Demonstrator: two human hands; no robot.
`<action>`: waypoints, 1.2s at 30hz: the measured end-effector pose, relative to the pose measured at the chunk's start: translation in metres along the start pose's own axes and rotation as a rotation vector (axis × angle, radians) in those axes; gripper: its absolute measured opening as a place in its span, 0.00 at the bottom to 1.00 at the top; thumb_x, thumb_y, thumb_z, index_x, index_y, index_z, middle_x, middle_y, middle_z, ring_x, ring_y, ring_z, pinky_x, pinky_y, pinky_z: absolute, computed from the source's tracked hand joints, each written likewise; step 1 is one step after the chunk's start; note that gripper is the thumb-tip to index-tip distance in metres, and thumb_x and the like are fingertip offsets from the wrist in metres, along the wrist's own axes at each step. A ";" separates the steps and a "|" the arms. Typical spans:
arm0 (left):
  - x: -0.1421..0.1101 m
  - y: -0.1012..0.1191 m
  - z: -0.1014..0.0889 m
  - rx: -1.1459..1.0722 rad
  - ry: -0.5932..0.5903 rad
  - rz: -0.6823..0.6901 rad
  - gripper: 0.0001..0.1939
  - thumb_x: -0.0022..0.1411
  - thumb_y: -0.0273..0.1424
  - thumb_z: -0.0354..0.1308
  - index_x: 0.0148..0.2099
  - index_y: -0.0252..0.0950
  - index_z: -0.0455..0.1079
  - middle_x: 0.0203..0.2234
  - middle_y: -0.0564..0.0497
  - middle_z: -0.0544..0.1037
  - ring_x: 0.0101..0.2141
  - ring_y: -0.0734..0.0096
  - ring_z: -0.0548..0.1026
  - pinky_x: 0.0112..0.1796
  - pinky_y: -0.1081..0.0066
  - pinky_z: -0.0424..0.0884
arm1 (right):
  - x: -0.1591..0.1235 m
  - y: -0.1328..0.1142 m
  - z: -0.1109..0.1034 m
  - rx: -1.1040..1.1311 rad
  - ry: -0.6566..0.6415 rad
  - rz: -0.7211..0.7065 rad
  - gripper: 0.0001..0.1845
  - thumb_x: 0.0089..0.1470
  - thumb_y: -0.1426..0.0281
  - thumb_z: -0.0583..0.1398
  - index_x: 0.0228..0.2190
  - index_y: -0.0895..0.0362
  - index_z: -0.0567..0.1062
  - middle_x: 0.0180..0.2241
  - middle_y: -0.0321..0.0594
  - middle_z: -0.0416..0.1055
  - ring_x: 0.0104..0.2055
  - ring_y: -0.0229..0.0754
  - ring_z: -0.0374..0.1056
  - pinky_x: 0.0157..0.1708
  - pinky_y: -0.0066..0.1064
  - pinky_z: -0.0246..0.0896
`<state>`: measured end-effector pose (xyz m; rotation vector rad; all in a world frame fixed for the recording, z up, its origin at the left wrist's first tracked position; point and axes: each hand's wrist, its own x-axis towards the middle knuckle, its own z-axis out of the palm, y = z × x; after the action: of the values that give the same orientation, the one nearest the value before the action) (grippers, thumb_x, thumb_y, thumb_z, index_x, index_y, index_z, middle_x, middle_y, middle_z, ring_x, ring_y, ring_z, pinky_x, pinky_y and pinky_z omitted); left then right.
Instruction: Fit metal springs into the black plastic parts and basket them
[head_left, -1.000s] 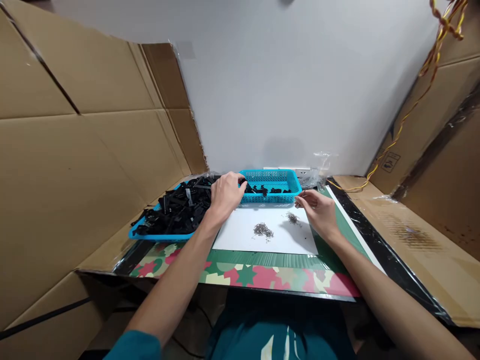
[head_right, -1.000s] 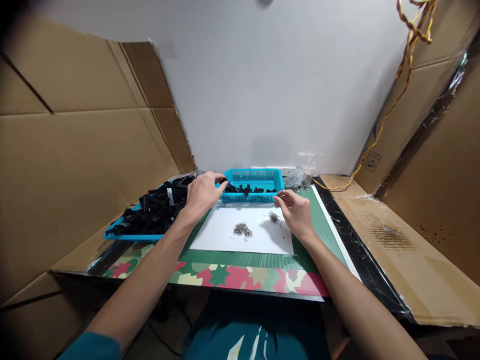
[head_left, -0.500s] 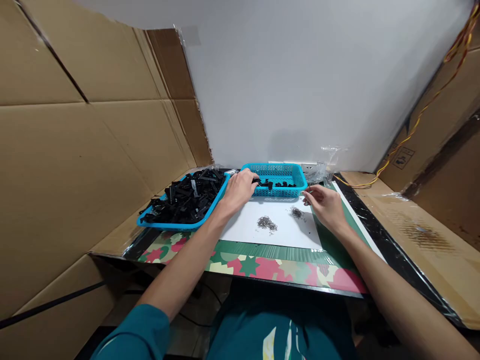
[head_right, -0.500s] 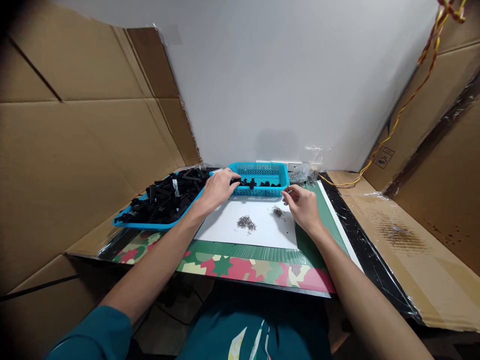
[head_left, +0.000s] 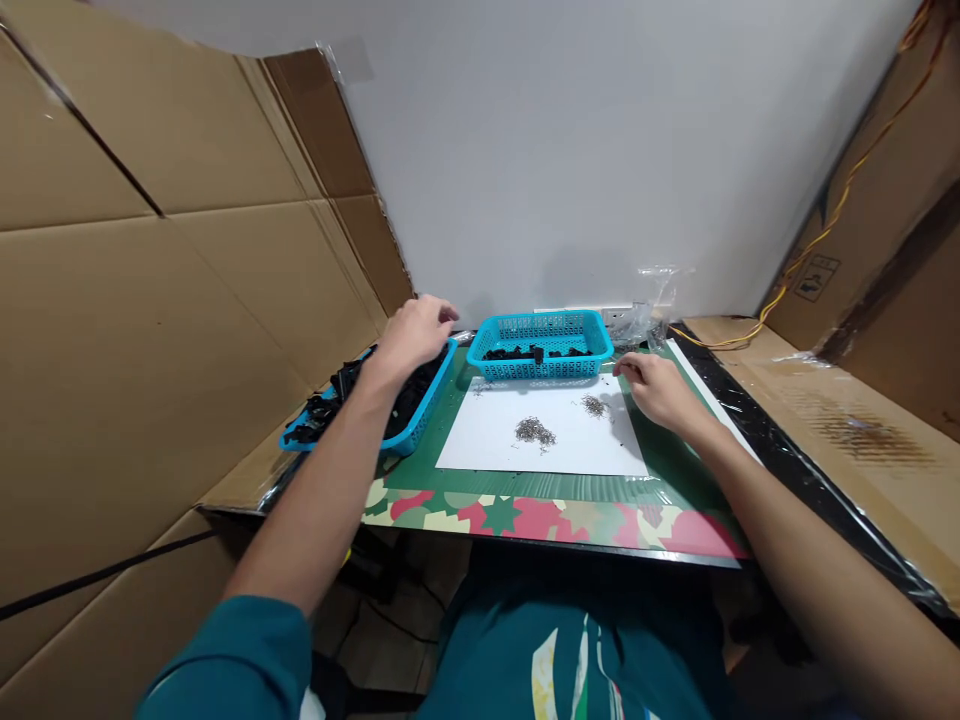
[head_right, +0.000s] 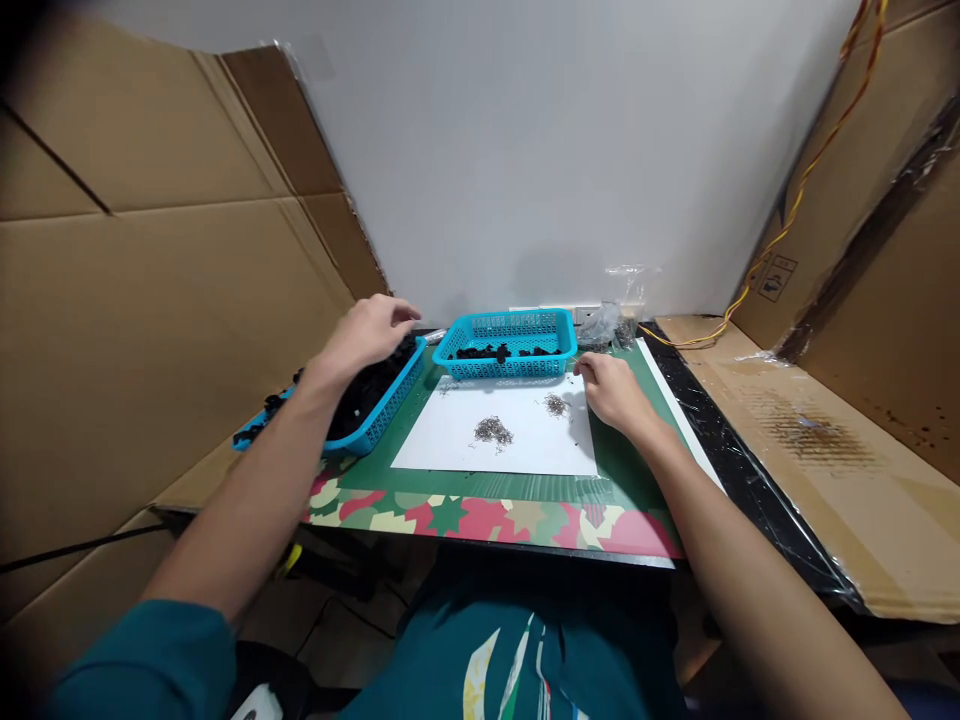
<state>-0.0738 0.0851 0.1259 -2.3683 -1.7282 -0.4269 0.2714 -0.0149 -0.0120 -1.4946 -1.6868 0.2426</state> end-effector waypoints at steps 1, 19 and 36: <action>0.001 -0.011 -0.007 0.033 -0.022 -0.027 0.14 0.68 0.31 0.59 0.52 0.39 0.82 0.48 0.44 0.85 0.48 0.53 0.81 0.51 0.60 0.75 | 0.000 0.004 0.000 -0.018 -0.022 0.016 0.14 0.58 0.73 0.56 0.29 0.55 0.81 0.30 0.48 0.81 0.32 0.51 0.74 0.33 0.37 0.57; 0.005 -0.074 0.017 0.332 -0.219 -0.110 0.20 0.66 0.41 0.60 0.53 0.33 0.78 0.54 0.33 0.80 0.55 0.40 0.78 0.48 0.59 0.73 | 0.003 0.017 -0.009 0.008 -0.326 0.163 0.13 0.52 0.61 0.65 0.30 0.58 0.84 0.22 0.38 0.67 0.27 0.42 0.61 0.29 0.35 0.50; -0.006 -0.084 0.012 0.177 -0.077 -0.120 0.12 0.63 0.34 0.61 0.47 0.39 0.80 0.44 0.43 0.85 0.49 0.48 0.81 0.50 0.59 0.73 | 0.001 0.013 0.001 0.046 -0.373 0.072 0.08 0.56 0.66 0.59 0.28 0.56 0.75 0.26 0.41 0.72 0.29 0.43 0.63 0.30 0.33 0.54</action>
<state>-0.1542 0.1097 0.1107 -2.1925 -1.8641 -0.1923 0.2797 -0.0100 -0.0204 -1.5465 -1.9010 0.6273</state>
